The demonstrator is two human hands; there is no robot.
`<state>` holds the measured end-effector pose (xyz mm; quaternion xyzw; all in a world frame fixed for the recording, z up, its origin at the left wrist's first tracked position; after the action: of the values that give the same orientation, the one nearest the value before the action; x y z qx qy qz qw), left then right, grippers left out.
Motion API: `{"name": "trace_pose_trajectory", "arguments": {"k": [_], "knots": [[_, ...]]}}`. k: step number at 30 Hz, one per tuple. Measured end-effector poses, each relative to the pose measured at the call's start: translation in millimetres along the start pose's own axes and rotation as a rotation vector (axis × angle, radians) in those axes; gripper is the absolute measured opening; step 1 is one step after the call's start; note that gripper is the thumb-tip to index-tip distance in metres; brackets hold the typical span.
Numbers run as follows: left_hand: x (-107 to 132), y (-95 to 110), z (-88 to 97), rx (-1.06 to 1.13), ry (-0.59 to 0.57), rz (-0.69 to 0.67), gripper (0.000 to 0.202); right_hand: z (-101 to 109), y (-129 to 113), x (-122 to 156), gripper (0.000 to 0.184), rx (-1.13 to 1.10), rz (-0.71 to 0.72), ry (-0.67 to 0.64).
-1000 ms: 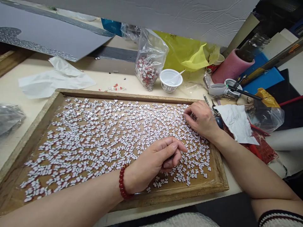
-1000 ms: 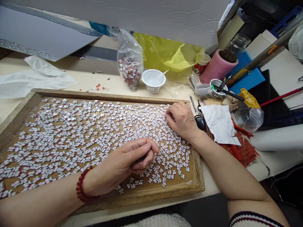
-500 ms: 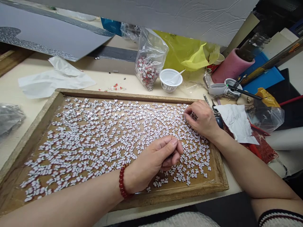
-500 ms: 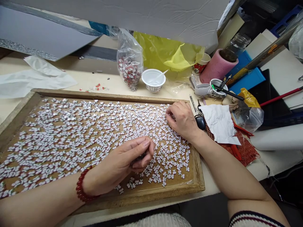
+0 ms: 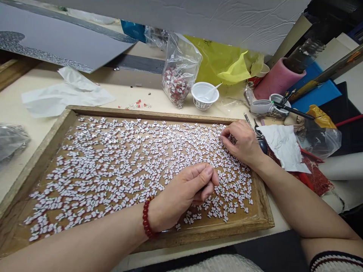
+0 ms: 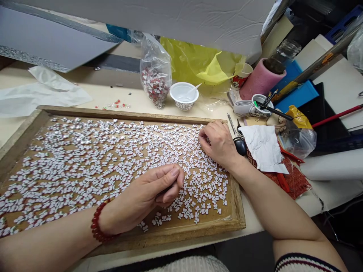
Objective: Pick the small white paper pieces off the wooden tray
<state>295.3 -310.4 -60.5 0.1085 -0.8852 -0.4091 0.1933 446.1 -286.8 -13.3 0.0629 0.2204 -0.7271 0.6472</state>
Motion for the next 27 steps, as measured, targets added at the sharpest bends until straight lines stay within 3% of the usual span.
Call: {"name": "trace_pose_trajectory", "arguments": {"k": [27], "knots": [[-1.1,-0.6,-0.2,-0.035,-0.043,0.03,0.026,-1.3,0.7,-0.1,0.011,-0.022,-0.02,-0.031]]}}
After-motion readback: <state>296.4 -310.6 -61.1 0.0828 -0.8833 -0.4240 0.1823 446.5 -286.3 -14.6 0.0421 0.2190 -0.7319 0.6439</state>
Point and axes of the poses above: each hand's wrist, its own x-axis away from the middle knuckle, its own z-axis out of the back of the hand, y = z × x, the point moved 8 cm from there along -x, towards the middle knuckle, and after that the axes turned 10 degrees about -z, right-handed, at the moved point
